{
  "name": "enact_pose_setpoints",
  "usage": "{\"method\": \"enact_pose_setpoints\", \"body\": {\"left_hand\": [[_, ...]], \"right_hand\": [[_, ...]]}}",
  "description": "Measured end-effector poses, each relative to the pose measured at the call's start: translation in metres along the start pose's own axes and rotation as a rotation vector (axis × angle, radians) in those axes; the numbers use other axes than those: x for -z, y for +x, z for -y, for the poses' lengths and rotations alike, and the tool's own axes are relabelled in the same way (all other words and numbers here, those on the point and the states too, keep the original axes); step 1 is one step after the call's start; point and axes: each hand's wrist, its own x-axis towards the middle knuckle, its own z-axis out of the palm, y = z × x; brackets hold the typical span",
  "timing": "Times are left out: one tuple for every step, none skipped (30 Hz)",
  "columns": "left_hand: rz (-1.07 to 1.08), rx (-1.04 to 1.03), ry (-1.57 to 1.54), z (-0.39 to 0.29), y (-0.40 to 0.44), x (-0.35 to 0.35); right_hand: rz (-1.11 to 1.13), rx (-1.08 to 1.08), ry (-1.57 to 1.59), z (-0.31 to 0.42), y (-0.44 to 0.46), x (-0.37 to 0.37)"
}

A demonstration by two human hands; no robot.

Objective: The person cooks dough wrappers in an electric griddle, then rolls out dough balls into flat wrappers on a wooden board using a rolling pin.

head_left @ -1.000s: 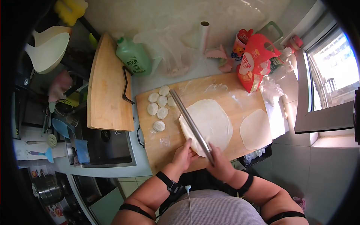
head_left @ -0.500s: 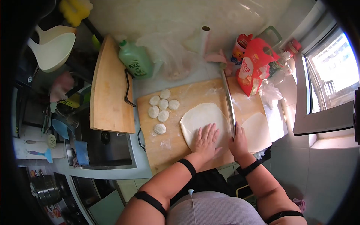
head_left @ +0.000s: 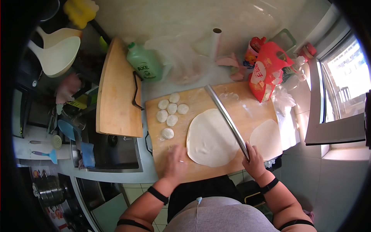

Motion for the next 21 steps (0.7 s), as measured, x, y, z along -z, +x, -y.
{"method": "enact_pose_setpoints", "body": {"left_hand": [[0.034,-0.080,-0.390,-0.007,0.001,-0.014],[0.035,-0.266,-0.143,-0.030,0.006,-0.014],[0.037,-0.449,0.106,-0.053,0.013,-0.012],[0.033,-0.448,0.104,-0.064,0.022,-0.021],[0.047,-0.420,0.135,-0.072,0.031,-0.030],[0.061,-0.391,0.165,-0.075,0.041,-0.032],[0.058,-0.392,0.164,-0.073,0.049,-0.031],[0.031,-0.361,0.179,-0.070,0.059,-0.029],[0.005,-0.329,0.196,-0.066,0.067,-0.025],[-0.031,-0.311,0.165,-0.057,0.074,-0.019],[-0.030,-0.310,0.166,-0.047,0.079,-0.012],[-0.022,-0.199,0.227,-0.038,0.084,-0.001],[-0.013,-0.088,0.289,-0.031,0.085,0.007],[-0.011,-0.090,0.291,-0.023,0.083,0.009],[-0.041,-0.102,0.301,-0.017,0.080,0.010],[-0.072,-0.115,0.311,-0.015,0.078,0.010],[-0.071,-0.121,0.314,-0.018,0.076,0.004],[-0.014,-0.202,0.291,-0.031,0.074,0.002],[0.043,-0.282,0.268,-0.046,0.073,-0.001],[0.143,-0.290,0.298,-0.063,0.077,-0.004],[0.144,-0.290,0.298,-0.072,0.083,-0.009]], "right_hand": [[0.056,0.004,-0.037,0.000,-0.001,0.000],[0.058,0.010,-0.036,0.002,-0.002,-0.002],[0.062,0.010,-0.014,0.003,-0.003,-0.004],[0.064,0.008,0.007,0.004,-0.004,-0.006],[0.063,0.010,0.004,0.006,-0.004,-0.006],[0.040,0.021,0.013,0.009,-0.003,-0.007],[0.018,0.032,0.021,0.010,-0.003,-0.006],[0.017,0.033,0.020,0.010,-0.003,-0.004],[0.020,0.006,0.056,0.011,-0.005,-0.002],[0.022,-0.022,0.094,0.011,-0.006,-0.001],[0.023,-0.022,0.095,0.010,-0.007,0.001],[0.013,-0.021,0.104,0.008,-0.008,0.002],[0.004,-0.022,0.113,0.006,-0.010,0.003],[0.002,-0.025,0.115,0.004,-0.012,0.005],[0.002,-0.027,0.104,0.002,-0.014,0.006],[0.001,-0.027,0.092,0.001,-0.014,0.007],[-0.004,-0.032,0.094,0.001,-0.014,0.008],[-0.009,-0.033,0.099,0.001,-0.014,0.010],[-0.013,-0.034,0.105,0.002,-0.015,0.011],[-0.013,-0.037,0.106,0.002,-0.015,0.013],[-0.005,-0.020,0.104,0.003,-0.012,0.016]]}}
